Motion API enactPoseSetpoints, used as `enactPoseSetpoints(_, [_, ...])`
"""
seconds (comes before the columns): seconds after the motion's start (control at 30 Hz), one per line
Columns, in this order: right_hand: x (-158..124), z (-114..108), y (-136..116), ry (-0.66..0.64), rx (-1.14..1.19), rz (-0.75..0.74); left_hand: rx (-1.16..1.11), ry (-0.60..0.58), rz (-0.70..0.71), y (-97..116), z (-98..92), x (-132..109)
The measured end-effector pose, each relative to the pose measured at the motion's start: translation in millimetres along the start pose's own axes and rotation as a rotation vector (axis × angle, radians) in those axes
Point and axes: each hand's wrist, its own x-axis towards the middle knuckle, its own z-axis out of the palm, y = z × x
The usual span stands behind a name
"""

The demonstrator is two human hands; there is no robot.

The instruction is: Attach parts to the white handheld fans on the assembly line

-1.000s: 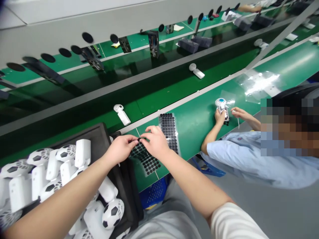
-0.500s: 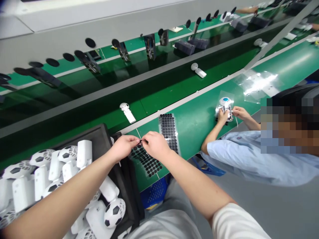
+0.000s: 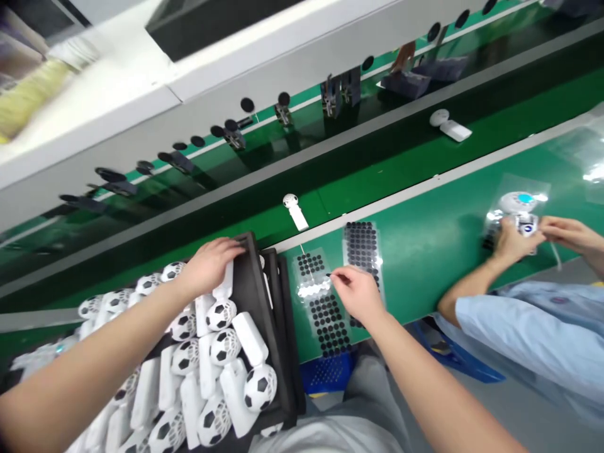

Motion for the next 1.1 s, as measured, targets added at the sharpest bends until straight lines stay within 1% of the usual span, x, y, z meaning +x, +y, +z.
enactPoseSetpoints(0.07, [-7.7, -0.3, 1.6, -0.008, 0.017, 0.036, 0.043, -0.167, 0.179, -25.6, -4.7, -12.6])
enactPoseSetpoints(0.1, [-11.3, -0.2, 2.3, -0.010, 0.023, 0.053, 0.051, -0.239, 0.256, -34.0, -5.6, -14.1])
enactPoseSetpoints(0.17, [-18.2, 0.1, 3.3, -0.014, 0.035, 0.084, 0.043, -0.340, 0.365, -42.2, -5.8, -9.8])
enactPoseSetpoints(0.23, [-24.8, 0.4, 3.2, -0.015, 0.052, 0.110, 0.004, -0.389, 0.414, -43.3, -7.9, -1.1])
enactPoseSetpoints(0.3, [-31.0, 0.8, 0.4, -0.014, 0.075, 0.130, -0.069, -0.398, 0.406, -43.7, -15.7, 6.3])
enactPoseSetpoints(0.33, [-33.8, 1.2, -2.3, -0.014, 0.090, 0.136, -0.114, -0.386, 0.378, -44.7, -21.9, 8.3])
enactPoseSetpoints(0.4, [-38.6, 2.5, -11.2, -0.013, 0.130, 0.141, -0.216, -0.325, 0.267, -47.4, -36.5, 7.6])
enactPoseSetpoints(0.47, [-41.8, 4.9, -24.8, -0.013, 0.187, 0.141, -0.342, -0.228, 0.098, -45.0, -47.7, 0.8])
enactPoseSetpoints(0.53, [-43.5, 8.1, -43.0, -0.009, 0.250, 0.142, -0.518, -0.131, -0.088, -29.7, -48.6, -11.3])
enactPoseSetpoints(0.57, [-43.9, 9.8, -53.5, -0.007, 0.276, 0.143, -0.626, -0.098, -0.169, -16.0, -44.3, -18.9])
enactPoseSetpoints(0.63, [-44.0, 12.9, -76.1, -0.009, 0.344, 0.146, -0.873, -0.075, -0.282, 21.8, -27.8, -36.0])
enactPoseSetpoints(0.7, [-43.7, 14.6, -98.3, -0.016, 0.442, 0.154, -1.101, -0.100, -0.327, 66.6, -6.7, -53.6])
enactPoseSetpoints(0.77, [-43.9, 14.5, -116.7, -0.030, 0.538, 0.164, -1.274, -0.143, -0.339, 108.6, 12.1, -68.9])
enactPoseSetpoints(0.83, [-45.4, 12.6, -129.4, -0.063, 0.594, 0.179, -1.419, -0.170, -0.342, 140.7, 24.5, -80.2])
enactPoseSetpoints(0.87, [-46.7, 11.1, -133.4, -0.090, 0.612, 0.194, -1.497, -0.166, -0.351, 152.1, 28.1, -84.2])
enactPoseSetpoints(0.93, [-50.2, 7.5, -137.2, -0.155, 0.662, 0.254, -1.644, -0.131, -0.384, 166.6, 31.1, -90.0])
enactPoseSetpoints(1.03, [-56.1, 0.8, -137.5, -0.196, 0.749, 0.351, -1.767, -0.080, -0.400, 174.7, 28.2, -96.3])
enactPoseSetpoints(1.1, [-59.5, -3.7, -138.1, -0.176, 0.772, 0.346, -1.783, -0.070, -0.367, 177.1, 23.8, -100.5])
